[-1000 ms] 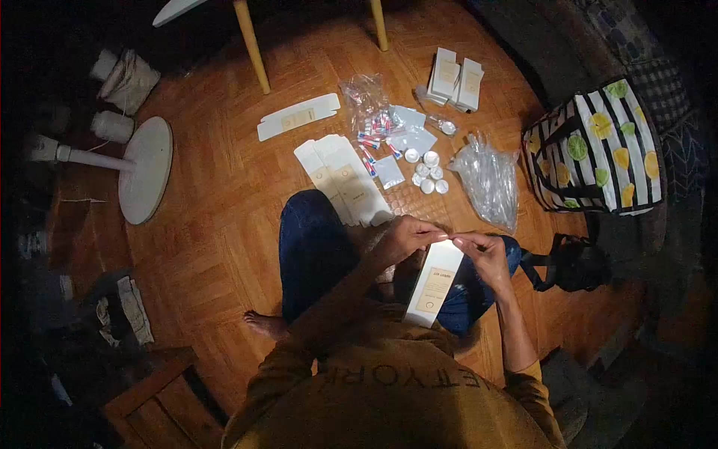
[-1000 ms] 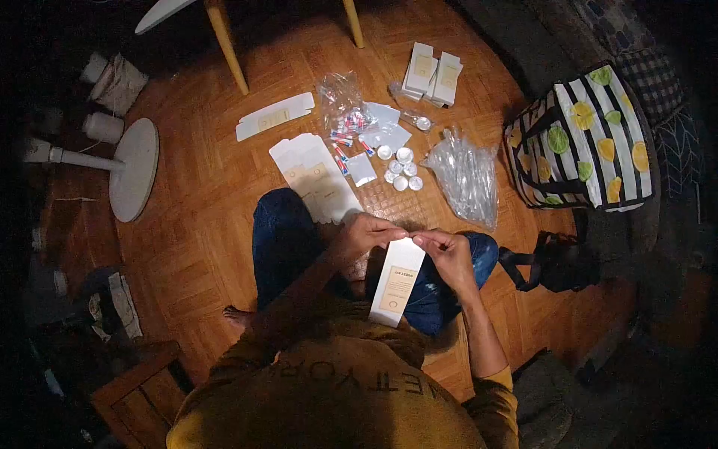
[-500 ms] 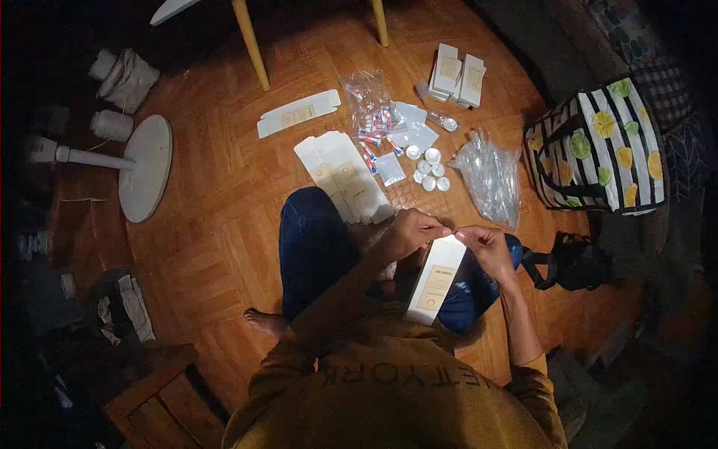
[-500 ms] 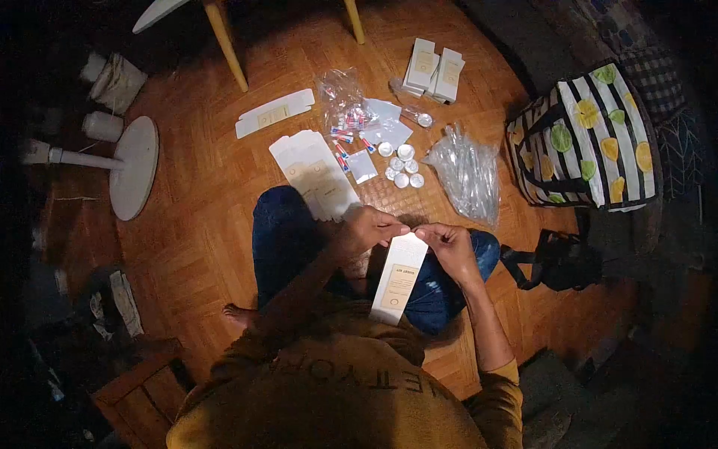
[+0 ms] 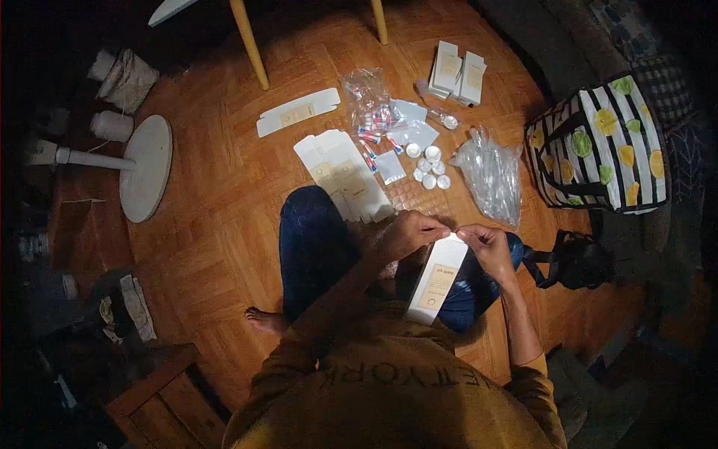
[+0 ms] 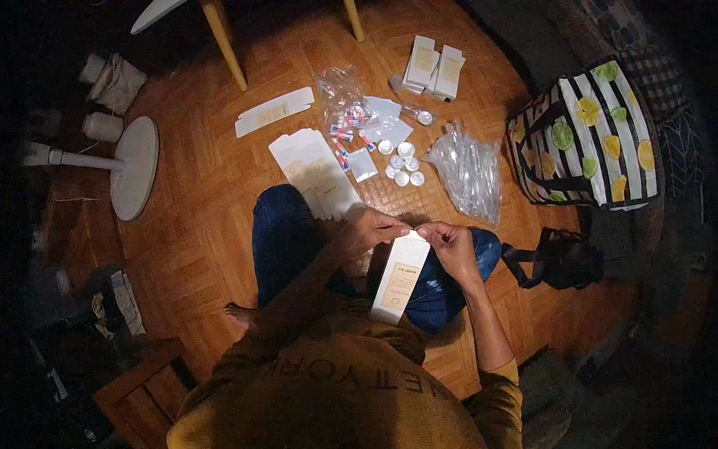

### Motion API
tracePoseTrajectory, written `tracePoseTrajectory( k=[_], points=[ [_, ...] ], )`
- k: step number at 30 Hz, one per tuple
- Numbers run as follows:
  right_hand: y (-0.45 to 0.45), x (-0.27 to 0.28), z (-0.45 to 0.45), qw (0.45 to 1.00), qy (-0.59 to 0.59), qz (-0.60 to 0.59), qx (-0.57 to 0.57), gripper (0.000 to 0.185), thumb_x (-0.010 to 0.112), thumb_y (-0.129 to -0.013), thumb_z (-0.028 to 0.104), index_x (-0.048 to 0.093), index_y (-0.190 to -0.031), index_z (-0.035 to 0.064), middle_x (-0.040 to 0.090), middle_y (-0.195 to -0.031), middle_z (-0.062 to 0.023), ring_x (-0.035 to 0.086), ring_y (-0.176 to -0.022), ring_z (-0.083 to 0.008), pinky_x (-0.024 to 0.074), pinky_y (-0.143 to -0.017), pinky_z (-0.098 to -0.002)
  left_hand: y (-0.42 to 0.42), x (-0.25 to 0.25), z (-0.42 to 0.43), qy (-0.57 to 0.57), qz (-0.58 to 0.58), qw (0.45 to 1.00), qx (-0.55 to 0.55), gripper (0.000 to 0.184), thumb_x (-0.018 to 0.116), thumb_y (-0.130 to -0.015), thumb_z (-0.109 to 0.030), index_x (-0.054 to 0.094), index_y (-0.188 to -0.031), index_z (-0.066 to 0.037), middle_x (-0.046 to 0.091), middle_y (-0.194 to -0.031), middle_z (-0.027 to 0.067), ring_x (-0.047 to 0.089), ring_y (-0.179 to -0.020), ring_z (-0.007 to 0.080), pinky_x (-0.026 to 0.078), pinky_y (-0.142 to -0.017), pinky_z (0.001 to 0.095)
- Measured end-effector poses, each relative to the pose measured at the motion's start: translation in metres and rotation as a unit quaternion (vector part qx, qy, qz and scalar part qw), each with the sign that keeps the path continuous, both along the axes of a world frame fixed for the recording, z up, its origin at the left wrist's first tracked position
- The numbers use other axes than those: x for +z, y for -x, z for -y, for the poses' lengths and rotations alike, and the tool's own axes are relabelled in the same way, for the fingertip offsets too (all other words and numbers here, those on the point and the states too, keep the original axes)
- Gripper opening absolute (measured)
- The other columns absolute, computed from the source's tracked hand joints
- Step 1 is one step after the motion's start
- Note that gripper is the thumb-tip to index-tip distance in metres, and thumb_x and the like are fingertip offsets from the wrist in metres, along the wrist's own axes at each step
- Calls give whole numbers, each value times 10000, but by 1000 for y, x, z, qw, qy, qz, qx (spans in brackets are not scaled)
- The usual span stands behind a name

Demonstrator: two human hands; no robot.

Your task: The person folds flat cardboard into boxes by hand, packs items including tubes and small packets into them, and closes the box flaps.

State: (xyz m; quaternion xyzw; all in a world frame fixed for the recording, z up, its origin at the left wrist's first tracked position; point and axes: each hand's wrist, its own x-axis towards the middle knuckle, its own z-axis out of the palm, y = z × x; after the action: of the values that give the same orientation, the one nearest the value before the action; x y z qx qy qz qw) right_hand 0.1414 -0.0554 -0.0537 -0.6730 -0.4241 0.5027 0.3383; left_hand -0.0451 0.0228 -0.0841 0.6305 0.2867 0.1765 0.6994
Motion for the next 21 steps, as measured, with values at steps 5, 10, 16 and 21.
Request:
tracePoseTrajectory(
  k=[5, 10, 16, 21],
  points=[
    [-4, -5, 0, 1000, 12, 10, 12, 172, 626, -834, 132, 660, -874, -32, 635, -740, -6, 534, -669, -52, 429, -606, -204, -3, -10, -1, 31, -8, 999, 13, 284, 615, -833, -240, 653, -917, 29, 663, -723, 85, 570, -625, 79, 458, -582, 246],
    [-3, -9, 3, 1000, 11, 20, 6, 167, 621, -836, 117, 656, -877, -40, 644, -767, -20, 544, -680, -60, 437, -622, -207, -3, -14, -5, 52, 10, 999, -7, 273, 608, -838, -244, 663, -919, 10, 625, -641, 69, 532, -576, 69, 434, -539, 241],
    [2, -5, 6, 999, 7, 41, -10, 174, 625, -830, 136, 663, -885, -25, 650, -744, -31, 546, -667, -66, 437, -614, -217, -1, -12, -8, 16, -18, 999, -34, 266, 606, -840, -251, 669, -916, -4, 640, -694, 81, 551, -624, 87, 447, -588, 261],
    [17, -20, 30, 973, -191, 130, -19, 181, 621, -823, 113, 642, -947, -17, 644, -883, -115, 590, -843, -123, 465, -689, -241, 6, -21, 9, -69, 90, 993, 11, 247, 579, -861, -225, 656, -957, -11, 660, -824, 100, 575, -741, 96, 455, -695, 270]
  ],
)
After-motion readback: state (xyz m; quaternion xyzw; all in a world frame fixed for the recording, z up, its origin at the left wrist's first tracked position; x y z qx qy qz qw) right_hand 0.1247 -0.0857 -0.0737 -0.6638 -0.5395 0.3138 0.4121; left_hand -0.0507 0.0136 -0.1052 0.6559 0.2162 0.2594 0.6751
